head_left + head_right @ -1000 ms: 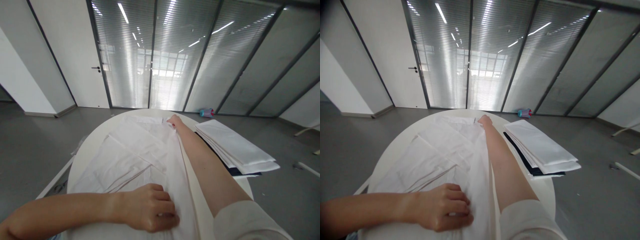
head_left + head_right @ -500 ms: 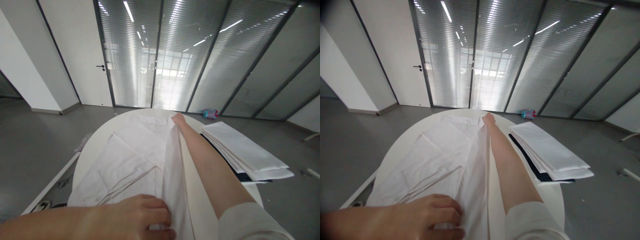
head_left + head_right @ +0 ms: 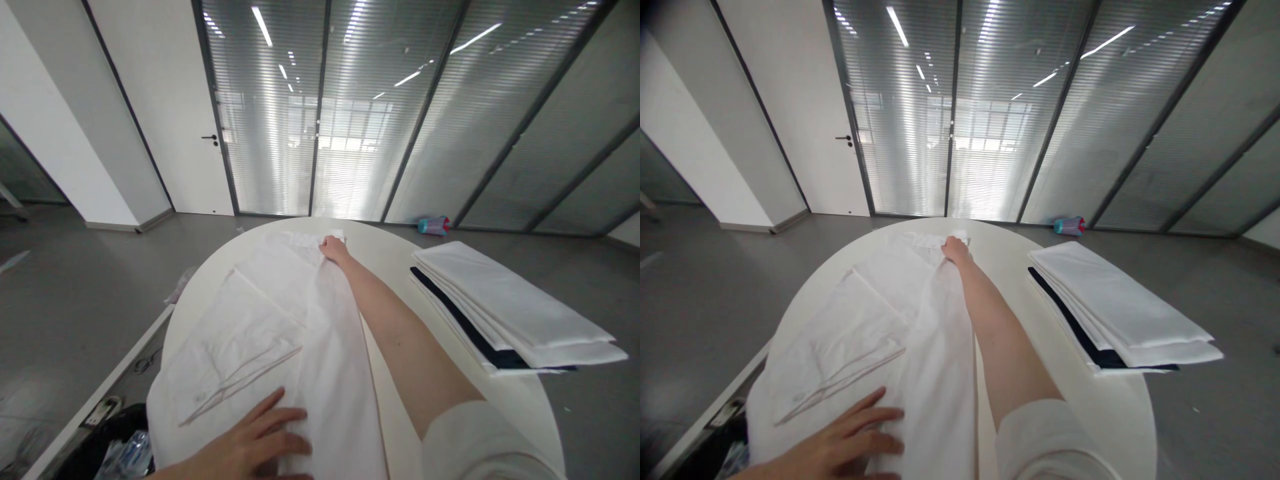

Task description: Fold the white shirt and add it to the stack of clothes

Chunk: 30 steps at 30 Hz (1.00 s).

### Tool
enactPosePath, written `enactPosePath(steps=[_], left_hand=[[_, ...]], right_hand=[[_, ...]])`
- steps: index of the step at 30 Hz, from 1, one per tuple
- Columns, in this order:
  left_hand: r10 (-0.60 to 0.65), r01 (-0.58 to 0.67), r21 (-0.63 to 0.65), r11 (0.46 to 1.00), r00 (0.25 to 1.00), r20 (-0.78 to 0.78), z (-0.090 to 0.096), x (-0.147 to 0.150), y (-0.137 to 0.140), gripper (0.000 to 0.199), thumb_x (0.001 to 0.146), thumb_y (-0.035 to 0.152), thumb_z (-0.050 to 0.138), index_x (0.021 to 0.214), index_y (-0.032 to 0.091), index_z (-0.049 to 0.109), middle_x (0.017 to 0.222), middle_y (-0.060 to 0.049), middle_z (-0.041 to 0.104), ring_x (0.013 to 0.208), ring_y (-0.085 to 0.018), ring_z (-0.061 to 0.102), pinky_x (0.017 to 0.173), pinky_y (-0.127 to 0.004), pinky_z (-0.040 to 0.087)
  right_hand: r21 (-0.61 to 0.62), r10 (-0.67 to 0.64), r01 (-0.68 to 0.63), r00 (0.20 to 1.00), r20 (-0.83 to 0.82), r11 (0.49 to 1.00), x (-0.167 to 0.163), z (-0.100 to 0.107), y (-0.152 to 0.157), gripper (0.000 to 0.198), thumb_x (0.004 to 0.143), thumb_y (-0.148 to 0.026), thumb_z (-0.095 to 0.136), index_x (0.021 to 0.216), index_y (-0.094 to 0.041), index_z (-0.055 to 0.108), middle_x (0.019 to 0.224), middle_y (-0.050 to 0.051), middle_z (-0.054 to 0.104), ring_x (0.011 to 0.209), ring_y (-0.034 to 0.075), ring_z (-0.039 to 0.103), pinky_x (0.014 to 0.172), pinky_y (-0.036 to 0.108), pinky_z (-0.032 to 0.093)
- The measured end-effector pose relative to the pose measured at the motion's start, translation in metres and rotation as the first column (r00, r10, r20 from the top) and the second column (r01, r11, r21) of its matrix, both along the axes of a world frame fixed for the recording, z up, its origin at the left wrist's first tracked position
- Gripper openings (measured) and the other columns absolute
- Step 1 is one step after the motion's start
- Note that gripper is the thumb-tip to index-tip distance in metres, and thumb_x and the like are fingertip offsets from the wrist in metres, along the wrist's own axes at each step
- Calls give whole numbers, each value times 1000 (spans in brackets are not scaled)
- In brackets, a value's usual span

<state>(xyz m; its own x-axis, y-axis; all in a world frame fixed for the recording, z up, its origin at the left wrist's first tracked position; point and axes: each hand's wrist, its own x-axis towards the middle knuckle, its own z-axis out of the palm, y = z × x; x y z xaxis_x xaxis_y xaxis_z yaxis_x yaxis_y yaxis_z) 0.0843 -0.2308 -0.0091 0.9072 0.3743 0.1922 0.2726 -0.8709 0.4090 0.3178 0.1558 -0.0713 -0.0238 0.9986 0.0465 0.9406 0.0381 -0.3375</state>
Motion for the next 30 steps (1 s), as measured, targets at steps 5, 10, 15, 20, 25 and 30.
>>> enactPosePath(steps=[5,10,15,20,25,30], left_hand=[[-23,23,6,1000,998,-52,-29,8,13,53,91,12,60,142,23,51,140,-9,58,144,-27,39,121,-56,24],[-84,84,25,996,996,-18,-47,39,36,49,92,14,56,140,20,51,141,-12,55,145,-28,36,121,-60,21],[-131,113,135,984,982,137,-49,48,37,26,98,17,50,121,18,61,116,-8,67,120,-20,58,120,-49,30],[-218,195,108,975,938,270,-56,44,39,27,97,19,52,121,11,61,102,-11,67,102,-20,61,94,-33,50],[-220,190,136,972,942,253,-61,45,42,27,101,28,47,114,11,64,91,-9,67,82,-19,60,79,-34,49],[-154,120,201,972,975,162,-59,48,39,16,98,29,59,100,14,66,88,-3,69,75,-16,58,72,-33,45]], right_hand=[[-1,-69,69,998,4,998,19,5,3,29,93,-29,57,117,-16,68,124,15,68,118,28,62,98,37,47],[1,-227,227,973,-30,974,52,11,4,47,97,-41,50,127,-6,62,130,26,62,123,35,59,100,44,47],[-20,-290,289,953,-85,957,65,5,12,50,95,-41,50,127,-4,63,126,25,64,118,33,62,97,40,50],[-18,-303,304,944,-127,953,59,0,17,43,92,-42,55,119,-11,68,119,20,69,114,33,64,95,43,51],[88,-292,306,946,-140,948,58,-4,17,38,98,-28,43,128,-17,63,129,14,65,120,26,60,100,37,47],[175,-253,266,963,-92,948,61,-6,21,41,99,-25,40,137,-19,55,141,11,55,133,24,47,110,37,36]])
